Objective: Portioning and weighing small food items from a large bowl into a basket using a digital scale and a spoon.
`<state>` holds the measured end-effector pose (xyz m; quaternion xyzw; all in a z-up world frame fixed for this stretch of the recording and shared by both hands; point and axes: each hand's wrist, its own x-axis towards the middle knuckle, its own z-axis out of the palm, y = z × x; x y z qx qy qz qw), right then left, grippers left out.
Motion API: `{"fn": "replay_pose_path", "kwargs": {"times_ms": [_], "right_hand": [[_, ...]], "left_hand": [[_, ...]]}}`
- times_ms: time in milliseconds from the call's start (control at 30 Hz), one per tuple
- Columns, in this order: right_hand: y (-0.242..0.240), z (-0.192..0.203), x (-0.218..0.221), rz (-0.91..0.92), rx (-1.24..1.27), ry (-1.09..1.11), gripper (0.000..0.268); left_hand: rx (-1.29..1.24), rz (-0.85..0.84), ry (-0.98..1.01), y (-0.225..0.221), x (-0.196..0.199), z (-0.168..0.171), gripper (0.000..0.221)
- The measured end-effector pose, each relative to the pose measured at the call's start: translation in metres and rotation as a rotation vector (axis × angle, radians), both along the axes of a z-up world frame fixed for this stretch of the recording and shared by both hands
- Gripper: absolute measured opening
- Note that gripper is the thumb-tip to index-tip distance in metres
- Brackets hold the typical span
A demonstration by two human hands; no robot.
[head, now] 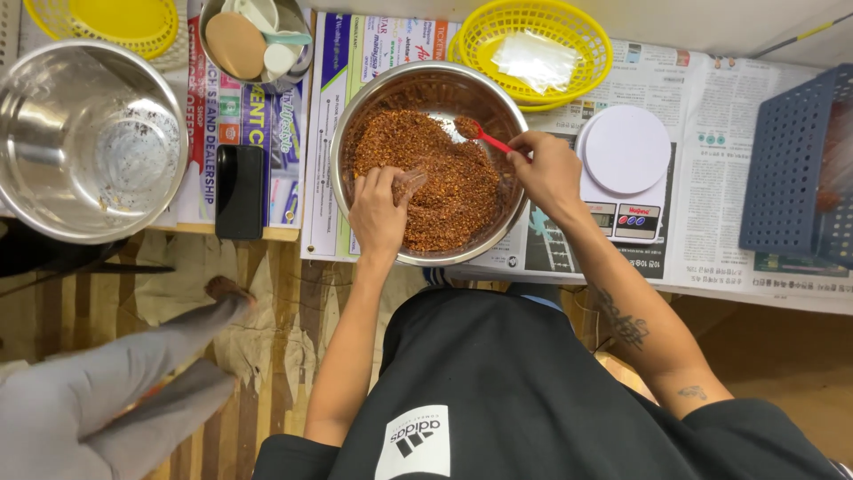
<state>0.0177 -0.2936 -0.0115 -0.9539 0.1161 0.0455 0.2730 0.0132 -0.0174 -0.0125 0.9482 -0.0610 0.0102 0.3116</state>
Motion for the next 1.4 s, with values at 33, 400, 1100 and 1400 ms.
{"fn": "replay_pose_path", "kwargs": {"times_ms": [33,400,1100,1400], "right_hand": [[-0.001,0.005,-0.003,-0.012,0.004,-0.002,0.015],[-0.007,0.098,-0.051,-0.144,0.108,0.049,0.015],[-0.007,0.112,-0.056,-0.051,-0.294,-0.048,0.008],[0.013,0.107,-0.033,0.058,-0.409,-0.113,0.006]], "left_hand": [[0.004,-0.012,-0.002,-0.002,0.002,-0.002,0.032],[0.053,-0.209,0.084,-0.06,0.04,0.004,0.037],[0.062,-0.3,0.11,-0.096,0.066,-0.017,0.033],[-0.081,-0.42,0.082,-0.091,0.074,-0.006,0.04]]}}
